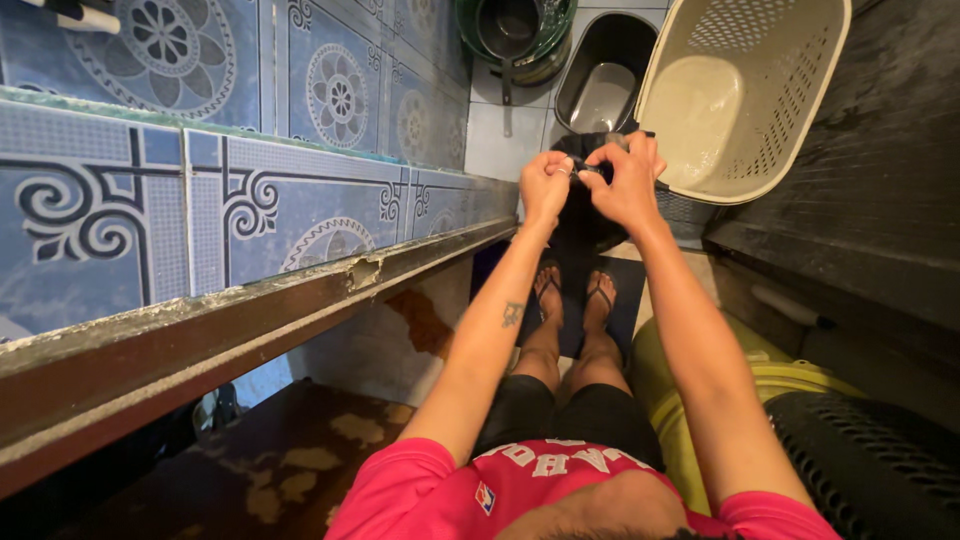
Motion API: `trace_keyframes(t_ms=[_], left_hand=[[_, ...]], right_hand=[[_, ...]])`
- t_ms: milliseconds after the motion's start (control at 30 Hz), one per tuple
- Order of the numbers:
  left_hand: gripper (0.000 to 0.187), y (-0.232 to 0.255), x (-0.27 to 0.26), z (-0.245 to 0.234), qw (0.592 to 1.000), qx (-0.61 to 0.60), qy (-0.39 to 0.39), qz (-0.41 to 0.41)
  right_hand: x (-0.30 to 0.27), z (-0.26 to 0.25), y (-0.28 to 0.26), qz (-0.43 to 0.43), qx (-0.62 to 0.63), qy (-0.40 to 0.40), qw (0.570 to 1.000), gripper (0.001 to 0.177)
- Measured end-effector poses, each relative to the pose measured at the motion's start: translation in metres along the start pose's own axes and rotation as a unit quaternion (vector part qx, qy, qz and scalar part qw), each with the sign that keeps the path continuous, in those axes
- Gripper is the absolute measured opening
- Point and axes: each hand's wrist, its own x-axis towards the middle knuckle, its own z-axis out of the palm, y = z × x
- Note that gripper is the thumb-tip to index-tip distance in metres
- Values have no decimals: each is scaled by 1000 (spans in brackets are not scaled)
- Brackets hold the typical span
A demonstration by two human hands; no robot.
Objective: The person places cardboard waste into a black trash bag, ties it securely, and sets it aside. They then use a ladle to transfer water from a green bucket into a white laundry basket and finally wash their hands at the sink.
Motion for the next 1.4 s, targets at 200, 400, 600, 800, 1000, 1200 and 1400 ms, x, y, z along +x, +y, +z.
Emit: trace_keyframes(t_ms=[200,400,600,800,1000,1200,1400], left_hand=[[7,-48,-7,20,959,-199,77,-184],[6,-63,-4,21,912,-352,119,-177],[12,-93,17,10,877,-442,128,-140],[10,-106,77,-82,827,-550,69,-94],[7,-97,14,-57,922,-366,42,-120],[11,-41,11,-65,943,-326,31,-55],[13,18,3,-69,922,-387,-8,2]], right_hand=[[-16,25,14,76,-16,-13,997,24],[-16,38,18,165,36,-45,985,23],[-15,47,21,140,21,-79,987,22],[-17,4,67,223,387,-40,894,14],[-13,14,41,83,51,-24,995,24],[-11,35,-8,20,7,-42,999,37],[1,49,-36,-91,-21,45,995,21]])
